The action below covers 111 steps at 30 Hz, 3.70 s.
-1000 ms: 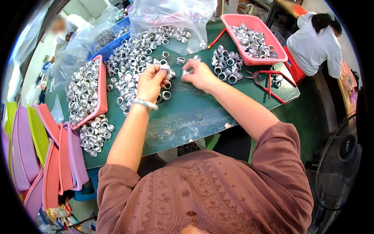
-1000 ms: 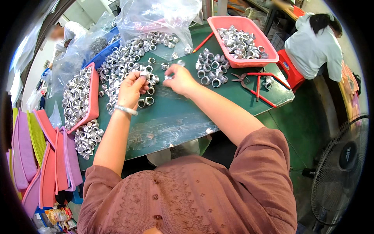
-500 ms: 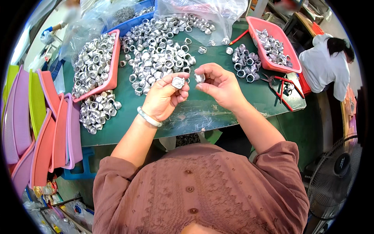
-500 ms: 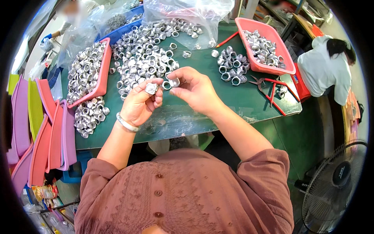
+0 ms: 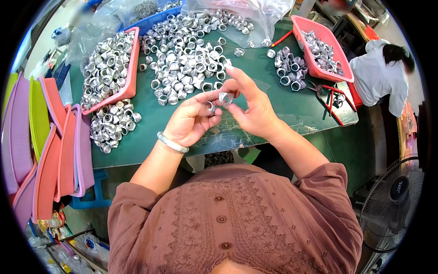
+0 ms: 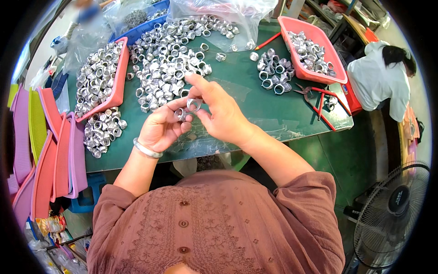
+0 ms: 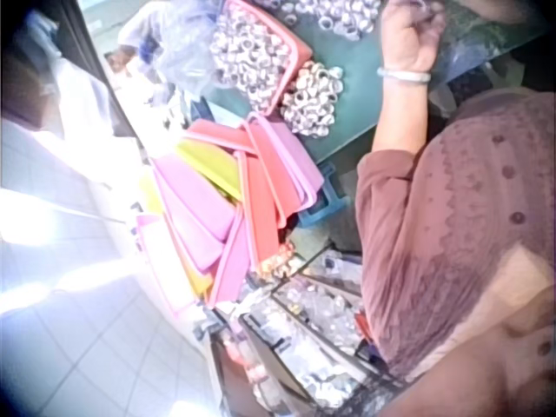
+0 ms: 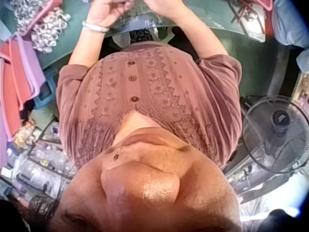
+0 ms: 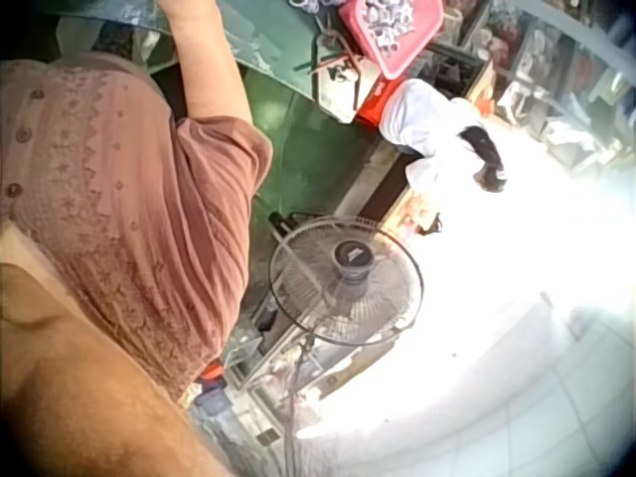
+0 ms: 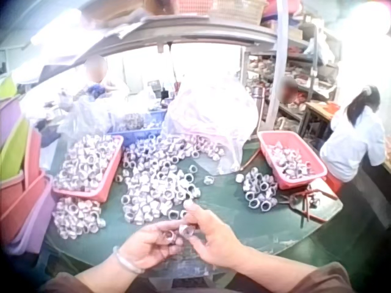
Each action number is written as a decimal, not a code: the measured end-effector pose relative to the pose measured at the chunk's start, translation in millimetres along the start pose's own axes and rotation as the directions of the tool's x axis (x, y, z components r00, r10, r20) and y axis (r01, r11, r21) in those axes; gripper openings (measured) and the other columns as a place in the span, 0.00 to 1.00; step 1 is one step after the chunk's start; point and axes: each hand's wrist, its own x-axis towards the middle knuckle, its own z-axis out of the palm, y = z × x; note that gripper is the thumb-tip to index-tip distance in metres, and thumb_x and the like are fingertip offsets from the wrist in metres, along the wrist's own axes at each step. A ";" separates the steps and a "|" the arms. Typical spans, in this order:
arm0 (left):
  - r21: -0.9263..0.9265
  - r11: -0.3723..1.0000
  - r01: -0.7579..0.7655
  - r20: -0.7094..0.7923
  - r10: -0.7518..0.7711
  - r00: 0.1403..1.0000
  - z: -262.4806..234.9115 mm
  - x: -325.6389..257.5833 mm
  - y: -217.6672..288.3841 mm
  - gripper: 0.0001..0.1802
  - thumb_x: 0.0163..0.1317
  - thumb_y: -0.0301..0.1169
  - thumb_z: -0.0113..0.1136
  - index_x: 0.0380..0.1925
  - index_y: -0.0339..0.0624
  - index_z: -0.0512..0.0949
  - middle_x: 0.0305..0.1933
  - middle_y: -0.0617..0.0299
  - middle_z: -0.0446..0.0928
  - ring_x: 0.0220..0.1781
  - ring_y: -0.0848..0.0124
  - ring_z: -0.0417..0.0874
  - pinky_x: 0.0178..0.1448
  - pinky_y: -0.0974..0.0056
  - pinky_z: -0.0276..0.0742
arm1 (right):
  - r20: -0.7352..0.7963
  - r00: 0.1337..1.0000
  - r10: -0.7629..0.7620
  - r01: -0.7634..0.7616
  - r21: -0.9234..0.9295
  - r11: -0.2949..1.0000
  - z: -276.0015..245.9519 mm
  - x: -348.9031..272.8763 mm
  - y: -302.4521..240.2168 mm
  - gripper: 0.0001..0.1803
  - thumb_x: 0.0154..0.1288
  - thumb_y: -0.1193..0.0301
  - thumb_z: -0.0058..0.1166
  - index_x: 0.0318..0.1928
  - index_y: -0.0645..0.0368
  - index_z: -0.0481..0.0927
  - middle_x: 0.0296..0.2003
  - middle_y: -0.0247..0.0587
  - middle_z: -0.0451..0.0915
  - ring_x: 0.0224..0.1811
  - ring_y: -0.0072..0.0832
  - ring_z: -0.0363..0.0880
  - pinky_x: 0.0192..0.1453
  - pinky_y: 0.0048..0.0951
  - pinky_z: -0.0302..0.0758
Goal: The person sits at a green workbench in a factory setting, repeatedly picking up small, silver, bell-shaped metal components. They inspect each piece by hand, turning it over and checking the interior, then place it into a pink plastic bin. The process is repetitive and involves handling the metal parts one by one.
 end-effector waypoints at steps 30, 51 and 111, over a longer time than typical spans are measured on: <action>0.453 0.891 -0.037 -0.296 0.189 0.936 -29.6 21.0 -6.2 0.08 0.60 0.32 0.62 0.37 0.44 0.75 0.23 0.71 0.71 0.24 0.80 0.72 0.25 0.74 0.65 | 0.252 0.911 0.326 -0.128 -0.579 0.805 2.3 34.0 67.7 0.33 0.48 0.62 0.68 0.54 0.58 0.71 0.46 0.47 0.73 0.50 0.43 0.74 0.53 0.39 0.71; 0.727 0.685 -0.040 -0.225 0.293 0.929 -33.5 10.0 -13.3 0.28 0.59 0.28 0.63 0.58 0.34 0.67 0.35 0.62 0.76 0.27 0.78 0.75 0.26 0.74 0.69 | 0.454 0.853 0.258 -0.160 -0.243 0.957 11.5 19.8 39.5 0.18 0.50 0.76 0.61 0.42 0.60 0.72 0.37 0.44 0.73 0.39 0.38 0.76 0.42 0.34 0.76; 0.980 0.041 -0.197 0.153 0.486 0.860 -53.5 8.4 3.1 0.04 0.46 0.26 0.62 0.24 0.39 0.82 0.36 0.58 0.83 0.36 0.62 0.83 0.45 0.62 0.76 | 0.428 0.894 0.134 -0.019 -0.260 0.965 -2.6 -8.6 25.7 0.14 0.53 0.76 0.58 0.42 0.58 0.80 0.39 0.43 0.77 0.44 0.42 0.74 0.48 0.37 0.73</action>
